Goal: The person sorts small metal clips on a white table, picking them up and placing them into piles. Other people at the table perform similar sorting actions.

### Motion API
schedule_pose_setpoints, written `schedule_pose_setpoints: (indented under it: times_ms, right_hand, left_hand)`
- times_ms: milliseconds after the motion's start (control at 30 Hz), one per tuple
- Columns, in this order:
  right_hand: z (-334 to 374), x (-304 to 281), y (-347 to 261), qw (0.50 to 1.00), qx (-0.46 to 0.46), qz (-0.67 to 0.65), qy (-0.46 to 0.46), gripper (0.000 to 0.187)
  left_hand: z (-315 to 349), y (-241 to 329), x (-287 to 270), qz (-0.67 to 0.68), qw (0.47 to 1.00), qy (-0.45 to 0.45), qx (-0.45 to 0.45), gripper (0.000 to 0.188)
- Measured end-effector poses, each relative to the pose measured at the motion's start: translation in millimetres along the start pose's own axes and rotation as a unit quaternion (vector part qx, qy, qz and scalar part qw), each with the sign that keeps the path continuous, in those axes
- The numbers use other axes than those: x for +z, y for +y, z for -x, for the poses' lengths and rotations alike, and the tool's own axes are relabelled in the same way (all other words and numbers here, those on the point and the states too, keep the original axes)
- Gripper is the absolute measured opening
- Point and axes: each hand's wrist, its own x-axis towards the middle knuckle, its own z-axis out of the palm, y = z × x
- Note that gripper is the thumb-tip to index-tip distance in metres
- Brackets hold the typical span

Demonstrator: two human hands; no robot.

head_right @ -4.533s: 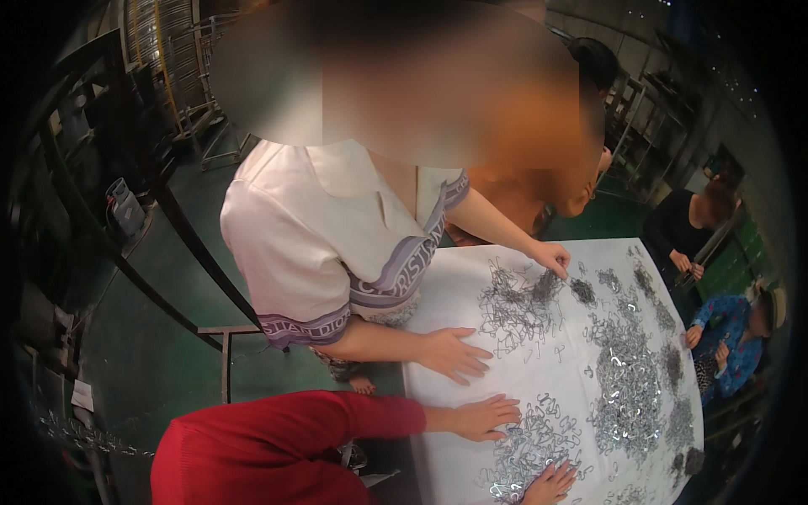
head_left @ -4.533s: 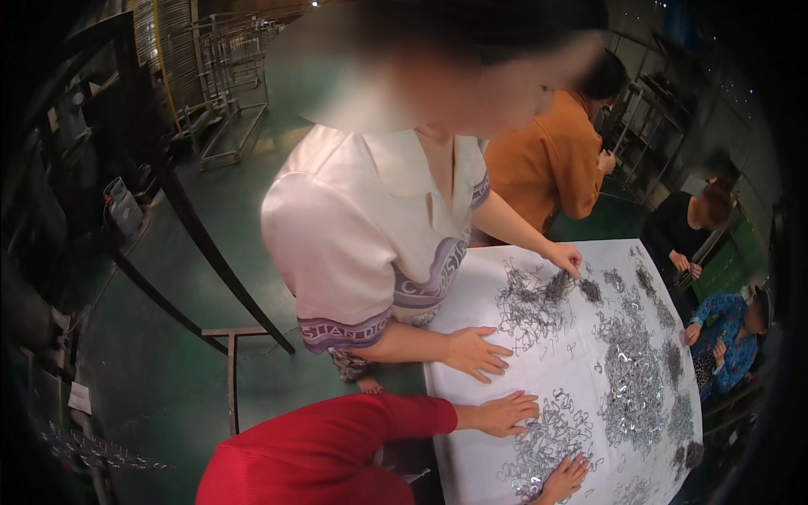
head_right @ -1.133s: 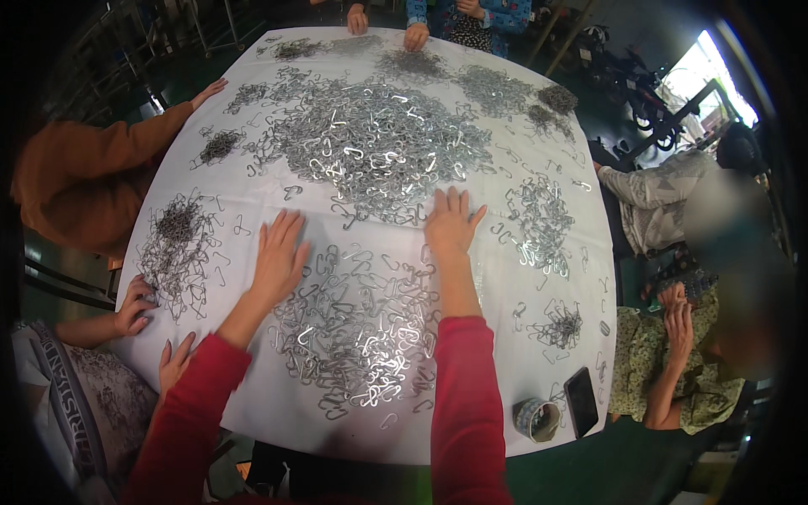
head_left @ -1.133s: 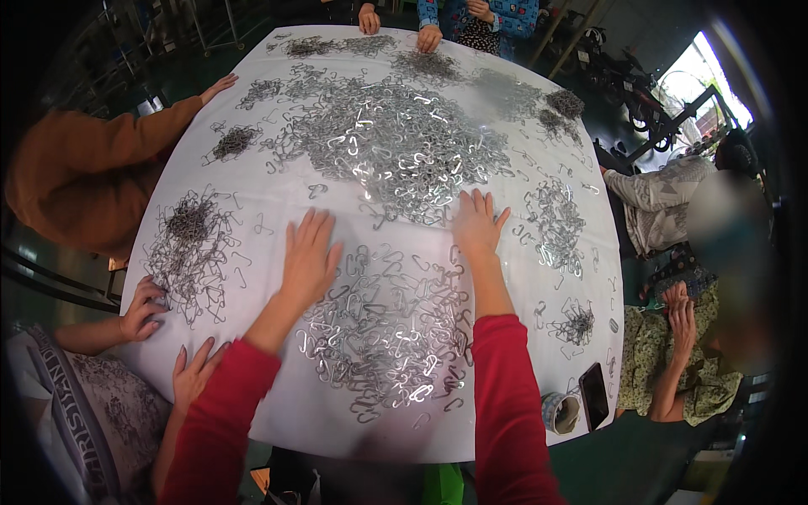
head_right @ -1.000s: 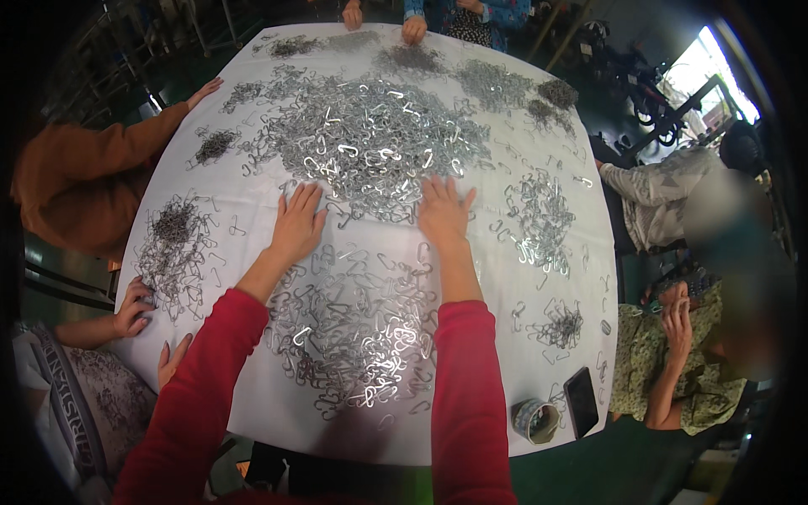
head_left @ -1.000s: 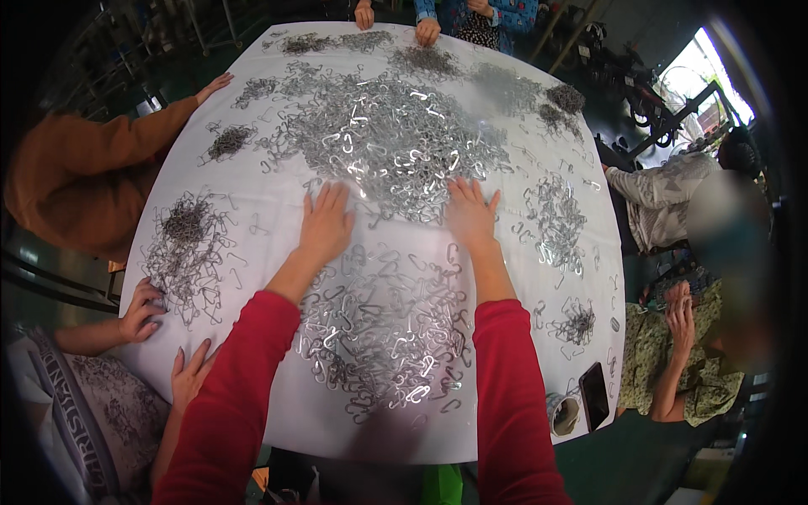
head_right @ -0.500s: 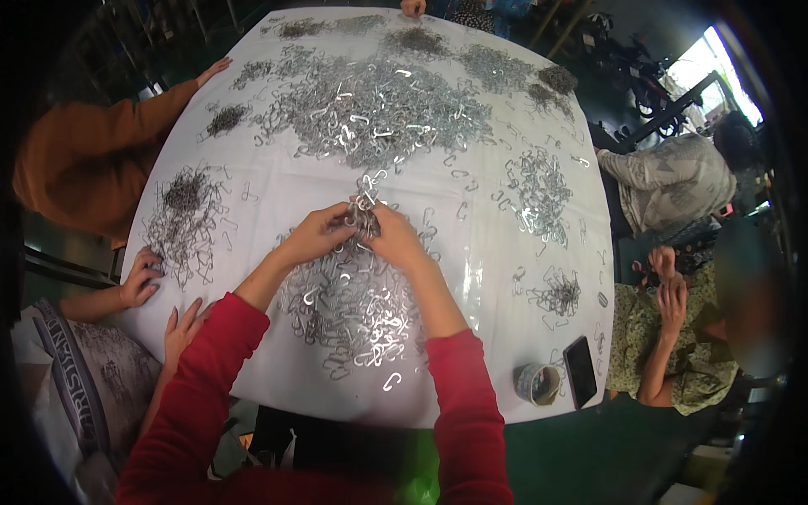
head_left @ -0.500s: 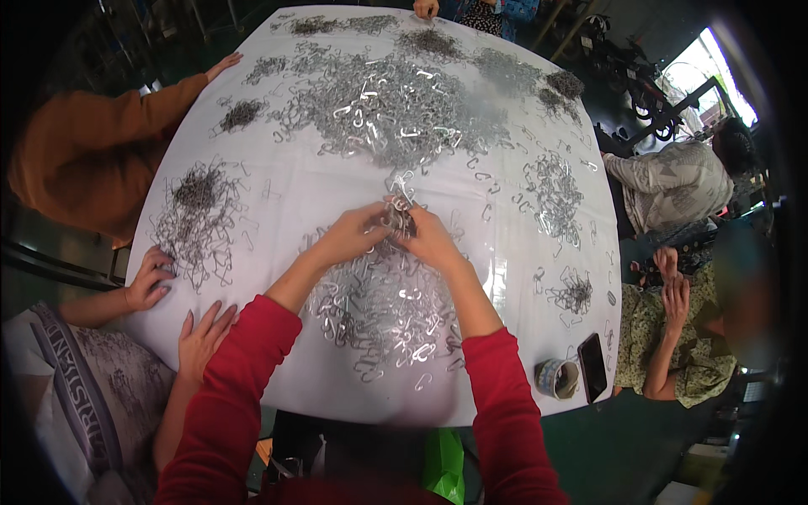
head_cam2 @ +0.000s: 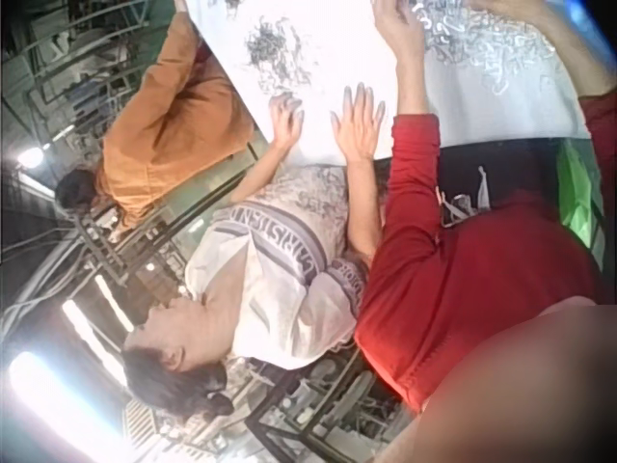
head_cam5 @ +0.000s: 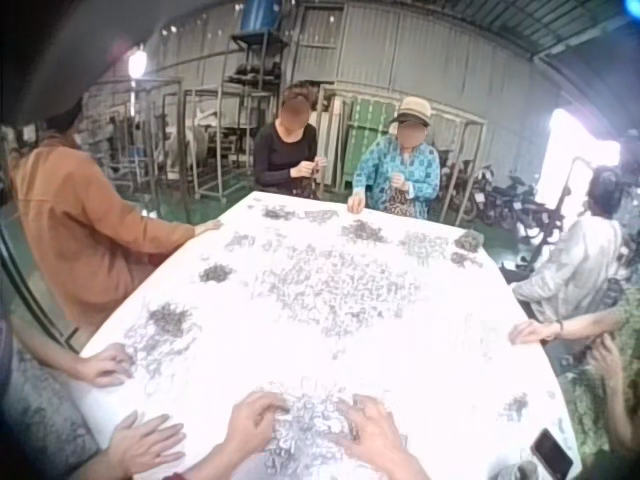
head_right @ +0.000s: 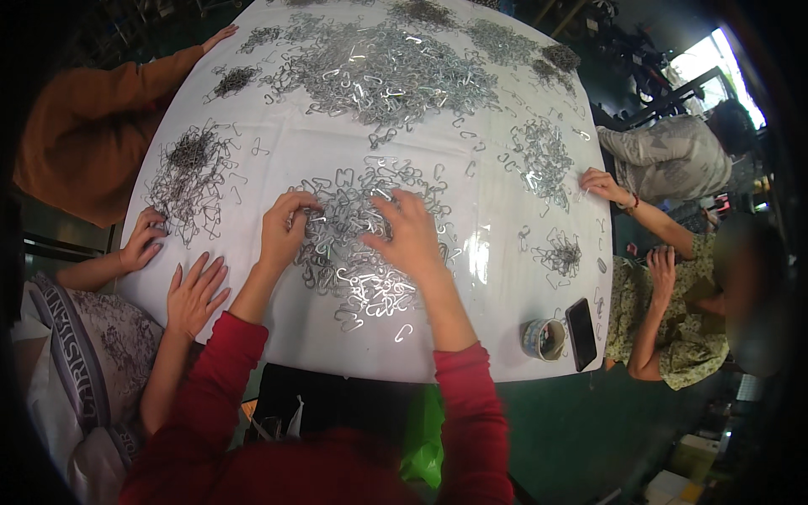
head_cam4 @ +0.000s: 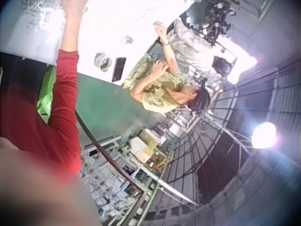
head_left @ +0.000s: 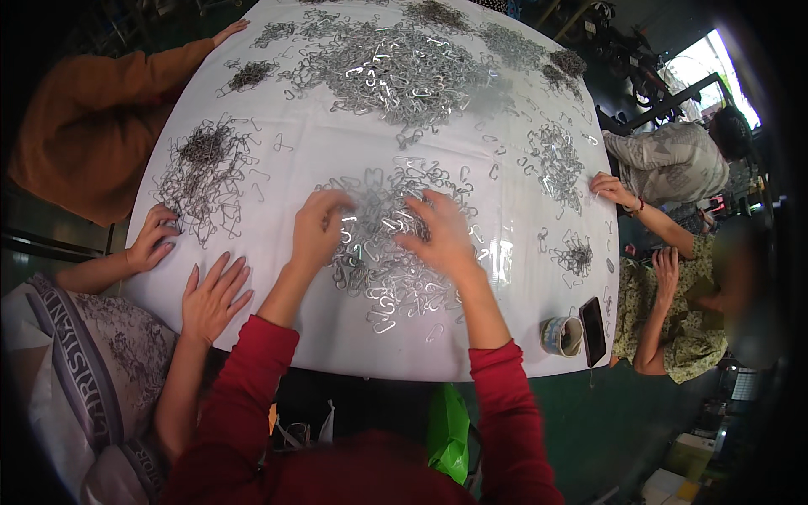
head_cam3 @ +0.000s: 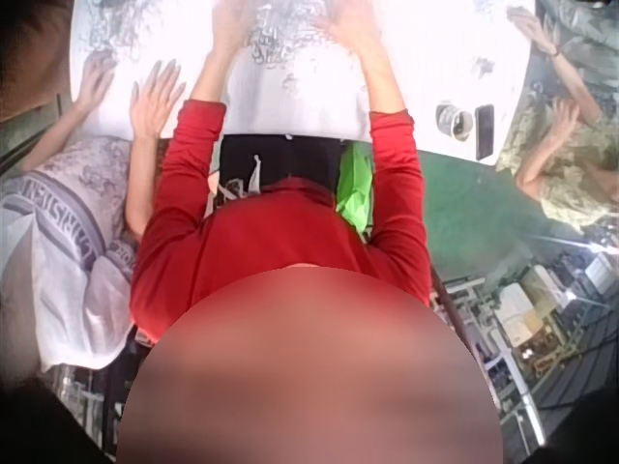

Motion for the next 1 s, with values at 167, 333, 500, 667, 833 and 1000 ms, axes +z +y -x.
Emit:
schedule_pose_setpoints:
  times_ms: [167, 333, 500, 667, 833, 1000]
  right_hand:
    - [-5.6, 18.7, 9.5, 0.996, 0.071, -0.038, -0.038, 0.034]
    - [-9.0, -4.8, 48.6, 0.909, 0.286, -0.301, 0.034, 0.03]
    - [-10.9, -46.8, 48.5, 0.861, 0.314, -0.396, 0.055, 0.032]
    - [-26.2, -53.8, 36.9, 0.796, 0.306, -0.516, 0.082, 0.03]
    - [-27.9, -40.6, 26.9, 0.863, 0.336, -0.376, 0.006, 0.026]
    - [-11.9, -43.4, 19.9, 0.817, 0.4, -0.416, 0.014, 0.025]
  left_hand:
    - [21.8, -14.2, -6.5, -0.042, 0.996, 0.074, 0.028, 0.024]
    - [23.8, -23.7, -9.1, -0.021, 0.997, 0.079, -0.004, 0.024]
    - [20.1, -21.1, -6.2, -0.052, 0.996, 0.068, 0.02, 0.023]
    - [18.1, -19.7, -6.4, -0.019, 0.997, 0.07, 0.02, 0.021]
    - [17.9, -23.0, -7.3, -0.014, 0.998, 0.065, 0.02, 0.021]
    - [18.2, -26.3, -6.8, -0.032, 0.996, 0.075, 0.046, 0.02]
